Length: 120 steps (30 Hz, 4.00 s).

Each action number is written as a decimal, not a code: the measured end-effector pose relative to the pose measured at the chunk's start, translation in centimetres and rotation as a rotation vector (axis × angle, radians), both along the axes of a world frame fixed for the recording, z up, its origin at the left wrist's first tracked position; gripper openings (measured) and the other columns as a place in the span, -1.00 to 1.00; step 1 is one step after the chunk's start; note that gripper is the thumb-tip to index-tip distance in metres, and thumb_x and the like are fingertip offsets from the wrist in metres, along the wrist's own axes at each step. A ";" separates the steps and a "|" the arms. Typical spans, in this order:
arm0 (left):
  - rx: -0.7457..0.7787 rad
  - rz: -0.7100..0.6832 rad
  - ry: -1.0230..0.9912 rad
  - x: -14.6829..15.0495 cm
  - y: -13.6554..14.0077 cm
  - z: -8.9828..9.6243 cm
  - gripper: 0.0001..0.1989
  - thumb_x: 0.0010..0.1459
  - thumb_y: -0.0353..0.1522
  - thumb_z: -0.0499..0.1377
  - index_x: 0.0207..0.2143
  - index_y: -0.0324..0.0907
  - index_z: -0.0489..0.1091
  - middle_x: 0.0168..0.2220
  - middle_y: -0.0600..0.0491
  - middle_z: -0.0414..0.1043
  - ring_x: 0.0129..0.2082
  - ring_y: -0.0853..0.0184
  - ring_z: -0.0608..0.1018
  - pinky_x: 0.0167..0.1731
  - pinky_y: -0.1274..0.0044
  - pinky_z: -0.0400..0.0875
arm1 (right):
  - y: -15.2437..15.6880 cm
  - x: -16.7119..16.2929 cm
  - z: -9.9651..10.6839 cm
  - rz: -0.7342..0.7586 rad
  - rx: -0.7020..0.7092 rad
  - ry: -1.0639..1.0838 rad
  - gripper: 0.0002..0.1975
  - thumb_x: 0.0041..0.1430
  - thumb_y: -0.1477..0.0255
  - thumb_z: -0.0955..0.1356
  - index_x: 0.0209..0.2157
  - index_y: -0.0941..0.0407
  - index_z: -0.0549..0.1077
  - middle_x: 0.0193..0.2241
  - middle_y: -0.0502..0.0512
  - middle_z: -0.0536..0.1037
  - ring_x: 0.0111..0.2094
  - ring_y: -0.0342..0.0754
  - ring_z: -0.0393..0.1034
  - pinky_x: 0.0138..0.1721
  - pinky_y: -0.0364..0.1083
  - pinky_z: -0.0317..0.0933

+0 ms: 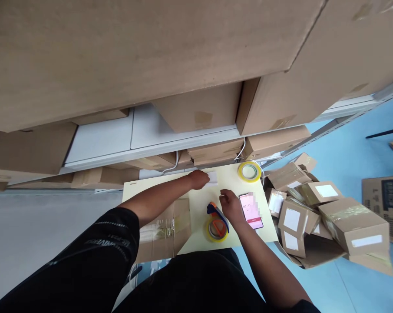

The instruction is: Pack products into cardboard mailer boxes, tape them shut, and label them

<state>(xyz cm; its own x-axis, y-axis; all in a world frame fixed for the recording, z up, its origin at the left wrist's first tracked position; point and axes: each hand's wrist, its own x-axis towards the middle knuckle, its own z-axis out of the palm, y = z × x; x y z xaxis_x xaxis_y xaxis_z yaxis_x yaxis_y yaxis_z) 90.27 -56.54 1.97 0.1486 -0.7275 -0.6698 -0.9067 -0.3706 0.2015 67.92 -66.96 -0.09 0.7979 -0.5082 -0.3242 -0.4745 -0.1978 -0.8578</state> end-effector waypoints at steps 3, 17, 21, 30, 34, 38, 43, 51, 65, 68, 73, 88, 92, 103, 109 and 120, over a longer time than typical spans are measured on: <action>-0.036 0.023 -0.001 0.1 0.4 -0.1 -0.79 0.10 -0.52 0.24 -0.19 -0.23 0.57 -0.11 -0.24 0.58 -0.10 0.04 0.60 -0.13 0.34 0.44 | 0.1 0.1 -0.1 -0.001 0.007 0.029 -0.68 0.18 0.23 0.32 -0.11 0.07 0.55 -0.22 0.13 0.67 -0.25 0.07 0.56 -0.13 0.06 0.41; -0.118 0.365 0.192 2.2 2.3 0.1 -0.83 0.07 -0.24 0.37 -0.35 -0.11 0.51 -0.32 0.12 0.56 -0.33 0.32 0.53 -0.45 0.56 0.18 | 0.3 1.7 0.4 0.012 0.031 0.089 -0.65 0.11 0.18 0.32 -0.17 0.07 0.55 -0.22 0.13 0.66 -0.26 0.05 0.53 -0.11 0.05 0.38; -0.083 0.387 0.212 2.4 2.5 0.1 -0.84 0.03 -0.29 0.37 -0.32 -0.11 0.52 -0.33 0.13 0.56 -0.35 0.33 0.52 -0.45 0.56 0.19 | 0.4 2.0 0.8 0.021 0.023 0.115 -0.65 0.11 0.18 0.32 -0.17 0.07 0.56 -0.24 0.11 0.66 -0.26 0.05 0.53 -0.11 0.04 0.37; -0.113 0.421 0.195 2.8 2.7 -0.3 -0.93 0.10 -0.34 0.26 -0.36 -0.13 0.54 -0.32 0.04 0.58 -0.31 0.25 0.56 -0.40 0.51 0.27 | 0.4 2.4 -0.4 0.041 -0.032 0.075 -0.68 0.16 0.22 0.30 -0.16 0.06 0.56 -0.23 0.11 0.65 -0.27 0.04 0.53 -0.14 0.02 0.39; -0.130 0.474 0.192 2.9 3.4 0.0 -0.88 0.06 -0.29 0.30 -0.35 -0.14 0.55 -0.30 0.03 0.60 -0.27 0.22 0.58 -0.35 0.51 0.32 | 0.5 2.9 -0.8 0.158 -0.238 0.008 -0.68 0.24 0.31 0.26 -0.09 0.12 0.54 -0.11 0.19 0.61 -0.21 0.04 0.50 -0.11 0.02 0.37; -0.126 0.561 0.235 2.7 4.6 0.7 -0.81 0.03 -0.33 0.27 -0.25 -0.14 0.56 -0.33 0.07 0.63 -0.31 0.26 0.61 -0.38 0.55 0.36 | 1.3 4.7 -0.4 0.390 -0.563 -0.067 -0.66 0.29 0.42 0.26 0.01 0.17 0.54 0.02 0.30 0.55 0.06 0.17 0.36 0.11 0.09 0.24; -0.137 0.832 0.377 2.8 6.3 2.0 -0.79 0.03 -0.36 0.24 -0.24 -0.20 0.57 -0.41 0.06 0.65 -0.36 0.30 0.64 -0.40 0.58 0.39 | 2.4 7.3 -0.6 0.617 -0.763 0.015 -0.61 0.25 0.45 0.30 0.09 0.18 0.50 0.22 0.30 0.42 0.19 0.21 0.21 0.18 0.11 0.10; -0.176 1.158 0.506 3.2 9.3 2.1 -0.75 0.09 -0.26 0.30 -0.26 -0.28 0.57 -0.33 -0.08 0.66 -0.35 0.28 0.65 -0.37 0.56 0.50 | 3.7 9.3 -1.2 0.718 -0.884 0.081 -0.53 0.26 0.51 0.25 0.18 0.22 0.42 0.14 0.37 0.43 0.10 0.22 0.20 0.13 0.10 0.06; -0.243 1.396 0.406 3.6 11.8 2.9 -0.71 0.29 -0.18 0.17 -0.19 -0.24 0.49 -0.35 -0.02 0.57 -0.45 0.37 0.57 -0.53 0.63 0.45 | 5.6 10.6 -3.2 0.814 -0.954 0.075 -0.24 0.17 0.49 0.28 0.42 0.14 0.16 0.23 0.36 0.32 0.17 0.30 0.10 0.16 0.21 -0.07; -0.194 1.314 0.303 4.1 12.0 2.1 -0.73 0.31 -0.20 0.15 -0.20 -0.23 0.50 -0.44 0.03 0.54 -0.52 0.38 0.55 -0.55 0.63 0.42 | 5.6 10.9 -3.1 0.802 -0.924 0.114 -0.20 0.14 0.50 0.29 0.43 0.16 0.13 0.20 0.35 0.35 0.17 0.30 0.10 0.15 0.20 -0.06; -0.048 1.234 0.282 4.4 12.4 0.9 -0.76 0.22 -0.26 0.18 -0.25 -0.26 0.51 -0.49 -0.02 0.56 -0.53 0.32 0.60 -0.56 0.61 0.40 | 6.0 11.3 -3.2 0.787 -0.930 0.145 -0.19 0.15 0.51 0.27 0.45 0.15 0.09 0.21 0.36 0.33 0.17 0.30 0.10 0.13 0.21 -0.04; 0.328 1.007 0.190 4.7 12.9 1.3 -0.86 0.07 -0.36 0.27 -0.48 -0.28 0.51 -0.52 -0.13 0.58 -0.54 0.25 0.58 -0.42 0.50 0.49 | 6.0 11.9 -3.4 0.757 -0.912 0.167 -0.23 0.14 0.51 0.29 0.41 0.13 0.17 0.18 0.37 0.37 0.13 0.30 0.13 0.08 0.19 -0.01; 0.315 0.928 0.044 5.5 14.3 2.8 -0.89 -0.08 -0.43 0.33 -0.44 -0.30 0.54 -0.38 -0.26 0.61 -0.30 0.05 0.65 -0.25 0.41 0.50 | 6.1 11.6 -3.5 0.757 -0.927 0.151 -0.23 0.16 0.54 0.28 0.42 0.16 0.15 0.17 0.38 0.36 0.15 0.30 0.12 0.10 0.19 -0.03; -0.543 1.091 0.061 0.1 20.4 12.3 -0.71 0.29 -0.18 0.09 -0.30 -0.14 0.53 -0.39 0.05 0.57 -0.36 0.26 0.55 -0.33 0.51 0.35 | 5.6 12.1 -0.4 0.700 -0.835 0.167 -0.25 0.10 0.49 0.33 0.35 0.29 0.24 0.20 0.41 0.36 0.18 0.29 0.17 0.17 0.17 0.05; -0.951 1.450 0.470 -5.1 22.0 15.2 -0.59 0.18 0.00 0.24 -0.32 -0.19 0.45 -0.49 0.09 0.51 -0.48 0.34 0.52 -0.41 0.54 0.36 | 7.9 10.1 7.1 0.226 0.043 -0.156 -0.59 0.29 0.13 0.31 -0.04 0.11 0.57 -0.09 0.24 0.60 -0.07 0.15 0.45 0.05 0.13 0.28; -1.231 1.567 0.752 -13.9 25.7 17.0 -0.57 0.08 -0.02 0.36 -0.32 -0.21 0.46 -0.46 0.08 0.52 -0.47 0.34 0.58 -0.40 0.52 0.46 | 18.8 8.3 18.8 0.062 0.880 -0.314 -0.50 -0.10 0.13 0.61 -0.19 0.12 0.56 -0.39 0.06 0.67 -0.45 0.00 0.49 -0.37 -0.04 0.34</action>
<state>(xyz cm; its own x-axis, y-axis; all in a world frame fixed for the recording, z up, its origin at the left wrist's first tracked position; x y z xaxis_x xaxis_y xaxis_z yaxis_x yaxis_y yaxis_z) 76.36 -30.82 18.98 0.9135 -0.3012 -0.2733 0.2933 0.0222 0.9558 76.17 -48.19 18.68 0.9316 -0.1361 -0.3371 -0.2060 0.5664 -0.7979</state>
